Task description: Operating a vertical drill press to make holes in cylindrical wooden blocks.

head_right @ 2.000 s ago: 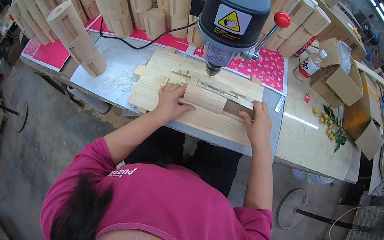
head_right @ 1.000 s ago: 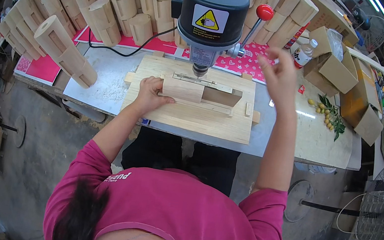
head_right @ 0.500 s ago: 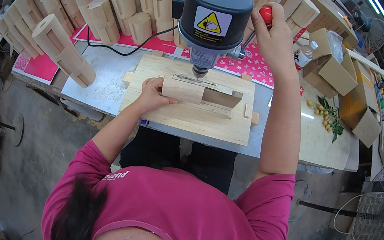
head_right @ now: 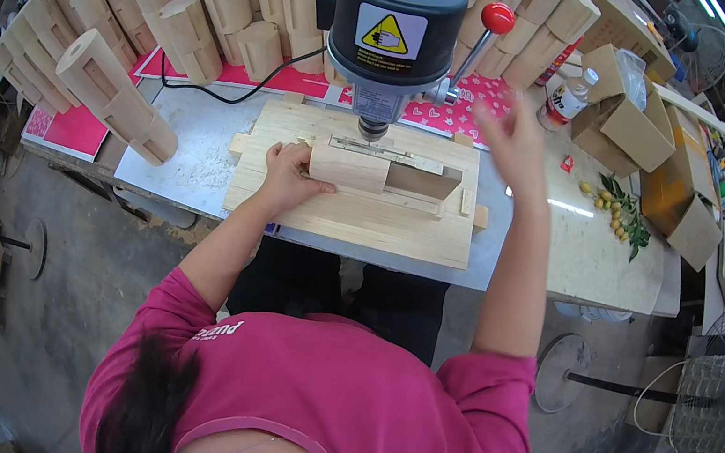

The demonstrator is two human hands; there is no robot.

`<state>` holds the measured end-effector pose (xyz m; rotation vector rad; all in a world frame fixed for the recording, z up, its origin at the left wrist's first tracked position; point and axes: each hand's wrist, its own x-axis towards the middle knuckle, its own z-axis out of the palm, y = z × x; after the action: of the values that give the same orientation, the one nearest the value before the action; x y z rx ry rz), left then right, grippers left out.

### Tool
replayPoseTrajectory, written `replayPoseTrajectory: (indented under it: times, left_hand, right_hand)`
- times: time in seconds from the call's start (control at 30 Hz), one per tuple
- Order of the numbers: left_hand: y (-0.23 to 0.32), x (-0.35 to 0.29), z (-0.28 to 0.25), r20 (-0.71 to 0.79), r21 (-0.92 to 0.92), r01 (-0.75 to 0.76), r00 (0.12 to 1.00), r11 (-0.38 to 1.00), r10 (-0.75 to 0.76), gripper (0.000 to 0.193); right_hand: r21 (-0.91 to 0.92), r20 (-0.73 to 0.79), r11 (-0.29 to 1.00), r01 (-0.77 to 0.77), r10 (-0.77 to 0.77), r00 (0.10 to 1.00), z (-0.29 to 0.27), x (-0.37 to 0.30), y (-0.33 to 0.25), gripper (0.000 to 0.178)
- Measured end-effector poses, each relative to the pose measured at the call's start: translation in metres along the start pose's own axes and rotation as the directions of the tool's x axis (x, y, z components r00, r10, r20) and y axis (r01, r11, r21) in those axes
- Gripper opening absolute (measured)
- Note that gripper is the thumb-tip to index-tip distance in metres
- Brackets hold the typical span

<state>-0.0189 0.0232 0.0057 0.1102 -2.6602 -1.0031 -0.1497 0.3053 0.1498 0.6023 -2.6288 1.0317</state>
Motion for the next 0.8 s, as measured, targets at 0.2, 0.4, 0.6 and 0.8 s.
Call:
replayPoseTrajectory:
  times: [0.2, 0.4, 0.6, 0.8]
  left_hand:
    - [0.016, -0.015, -0.016, -0.091, -0.100, 0.052, 0.994, 0.994, -0.061, 0.070]
    - [0.029, -0.027, -0.025, -0.032, -0.506, 0.184, 0.972, 0.843, -0.232, 0.087]
    - [0.029, -0.022, -0.009, 0.054, -0.653, 0.185, 0.979, 0.735, -0.199, 0.099]
    - [0.041, -0.015, -0.005, -0.018, -0.269, 0.151, 0.987, 0.951, -0.161, 0.109]
  right_hand:
    - [0.180, 0.239, 0.955, -0.236, 0.190, 0.952, 0.067, -0.083, 0.056, 0.053]
    - [0.150, 0.208, 0.973, -0.174, 0.141, 0.968, 0.079, -0.085, 0.044, 0.038]
    - [0.070, 0.200, 0.976, -0.205, 0.188, 0.962, 0.078, -0.085, 0.019, 0.032]
    - [-0.017, 0.180, 0.981, -0.191, 0.191, 0.965, 0.084, -0.084, 0.032, 0.036]
